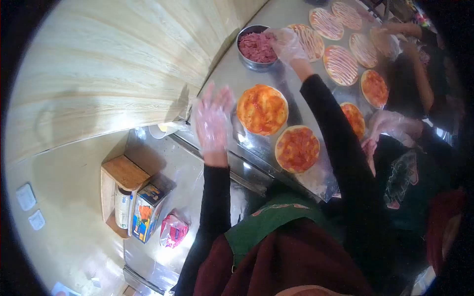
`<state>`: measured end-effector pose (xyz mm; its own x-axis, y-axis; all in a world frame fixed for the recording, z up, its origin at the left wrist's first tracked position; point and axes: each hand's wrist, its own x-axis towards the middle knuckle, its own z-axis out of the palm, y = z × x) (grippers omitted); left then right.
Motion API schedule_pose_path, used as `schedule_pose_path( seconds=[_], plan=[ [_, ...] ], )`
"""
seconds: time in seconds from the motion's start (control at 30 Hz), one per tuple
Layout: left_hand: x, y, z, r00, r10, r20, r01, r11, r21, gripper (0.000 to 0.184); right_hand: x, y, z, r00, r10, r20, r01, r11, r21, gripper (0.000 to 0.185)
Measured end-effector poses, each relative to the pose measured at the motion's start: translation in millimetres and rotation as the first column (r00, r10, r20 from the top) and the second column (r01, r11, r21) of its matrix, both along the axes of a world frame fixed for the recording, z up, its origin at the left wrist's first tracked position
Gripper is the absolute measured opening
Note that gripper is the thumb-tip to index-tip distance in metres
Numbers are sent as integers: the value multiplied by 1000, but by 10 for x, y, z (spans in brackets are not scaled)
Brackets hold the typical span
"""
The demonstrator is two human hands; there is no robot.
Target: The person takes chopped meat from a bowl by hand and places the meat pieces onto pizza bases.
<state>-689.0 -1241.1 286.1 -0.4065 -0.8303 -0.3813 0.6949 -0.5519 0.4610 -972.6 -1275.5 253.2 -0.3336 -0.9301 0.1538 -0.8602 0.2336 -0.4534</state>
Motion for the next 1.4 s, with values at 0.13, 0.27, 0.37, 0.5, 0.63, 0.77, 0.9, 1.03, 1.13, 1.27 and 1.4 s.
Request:
schedule_pose_path(
  seconds=[0.13,0.27,0.37,0.5,0.63,0.77,0.9,1.03,1.13,1.27,1.4],
  plan=[
    [418,576,-105,972,-104,213,132,984,-120,57,77,-199,-382,930,30,-366,-41,999,-23,27],
    [550,815,-196,948,-162,275,172,985,-10,60,30,-335,-490,951,55,-305,-39,998,59,28],
    [585,796,-244,929,-189,319,203,979,-9,60,146,-227,62,995,-21,-101,37,987,159,26],
    [455,673,-130,947,-155,280,185,979,-83,58,7,-221,108,656,-276,703,121,957,262,23],
    [186,438,-187,994,-100,-47,96,992,-79,52,27,-2,215,151,-216,965,157,969,193,22],
    [-146,262,-89,966,-6,-258,46,988,149,52,526,427,349,149,-65,987,68,996,55,21],
    [-183,309,-124,958,-76,-275,100,992,76,50,1279,1031,370,212,-24,977,-53,998,36,20],
    [-64,431,-293,967,-199,-157,185,978,-99,44,1535,1348,279,286,-25,958,-93,994,54,19],
    [42,544,-392,979,-187,-87,188,982,7,43,1597,1467,228,361,-13,932,-110,992,56,19],
    [211,607,-471,963,-268,5,267,963,39,43,1534,1590,219,473,13,881,-137,989,58,18],
    [332,735,-286,979,-184,92,183,983,24,40,1509,1709,230,619,60,783,-182,981,69,17]
  ],
)
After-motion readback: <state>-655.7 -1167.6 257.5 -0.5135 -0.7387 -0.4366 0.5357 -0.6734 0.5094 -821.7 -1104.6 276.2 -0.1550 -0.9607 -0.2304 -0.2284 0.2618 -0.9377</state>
